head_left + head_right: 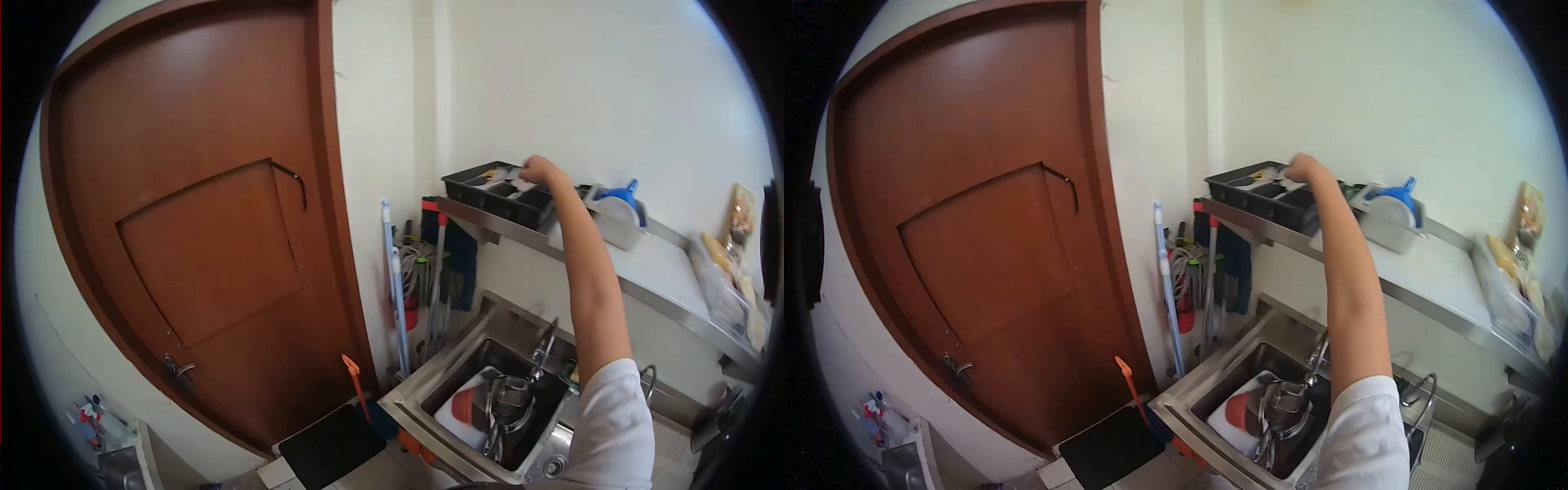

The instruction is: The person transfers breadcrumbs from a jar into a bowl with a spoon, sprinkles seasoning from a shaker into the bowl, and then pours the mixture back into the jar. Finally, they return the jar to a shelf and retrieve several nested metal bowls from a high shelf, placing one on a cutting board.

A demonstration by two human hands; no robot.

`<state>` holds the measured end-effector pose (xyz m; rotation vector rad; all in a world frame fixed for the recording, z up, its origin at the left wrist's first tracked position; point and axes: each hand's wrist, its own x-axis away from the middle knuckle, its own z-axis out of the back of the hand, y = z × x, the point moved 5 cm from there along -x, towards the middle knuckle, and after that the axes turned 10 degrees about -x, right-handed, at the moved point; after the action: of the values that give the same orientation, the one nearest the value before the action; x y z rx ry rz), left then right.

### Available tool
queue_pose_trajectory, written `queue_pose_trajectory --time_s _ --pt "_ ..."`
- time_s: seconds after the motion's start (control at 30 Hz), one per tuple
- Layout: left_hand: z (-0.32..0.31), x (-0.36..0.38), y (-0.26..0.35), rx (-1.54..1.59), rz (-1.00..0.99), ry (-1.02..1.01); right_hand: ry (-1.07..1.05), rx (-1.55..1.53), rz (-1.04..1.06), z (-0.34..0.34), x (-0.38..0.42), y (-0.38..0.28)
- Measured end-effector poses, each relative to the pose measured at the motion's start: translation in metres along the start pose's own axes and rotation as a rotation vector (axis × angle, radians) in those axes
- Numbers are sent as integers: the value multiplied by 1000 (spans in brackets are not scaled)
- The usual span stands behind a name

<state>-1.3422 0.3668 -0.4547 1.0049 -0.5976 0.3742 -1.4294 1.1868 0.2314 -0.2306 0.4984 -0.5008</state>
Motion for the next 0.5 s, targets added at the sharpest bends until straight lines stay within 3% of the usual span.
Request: queue_pose_trajectory --time_s 0.07,0.1,0.17,0.2,0.23,0.27,0.33,0.4,0.5 --pt "23 -18 -9 23 26 58 -101 263 -180 -5 12 -15" --pt "33 -25 -14 33 29 87 -113 268 -177 -10 4 -17" --pt "53 -42 -34 61 -3 143 -302 389 -376 -32 -9 -8" --pt "63 -54 -47 52 -82 153 -281 393 -424 -30 -6 -15" --pt "56 -55 -53 95 182 267 -269 404 -455 -25 -3 -23" --pt "50 -66 -74 111 107 263 -231 461 -260 -30 -13 -6" --pt "19 -65 -121 -231 -102 188 -55 537 -55 -44 -43 54" --pt "-23 -57 -167 -297 82 154 95 98 264 -20 -22 13" --pt "-101 -29 -219 -250 304 36 36 -675 758 4 82 -58"
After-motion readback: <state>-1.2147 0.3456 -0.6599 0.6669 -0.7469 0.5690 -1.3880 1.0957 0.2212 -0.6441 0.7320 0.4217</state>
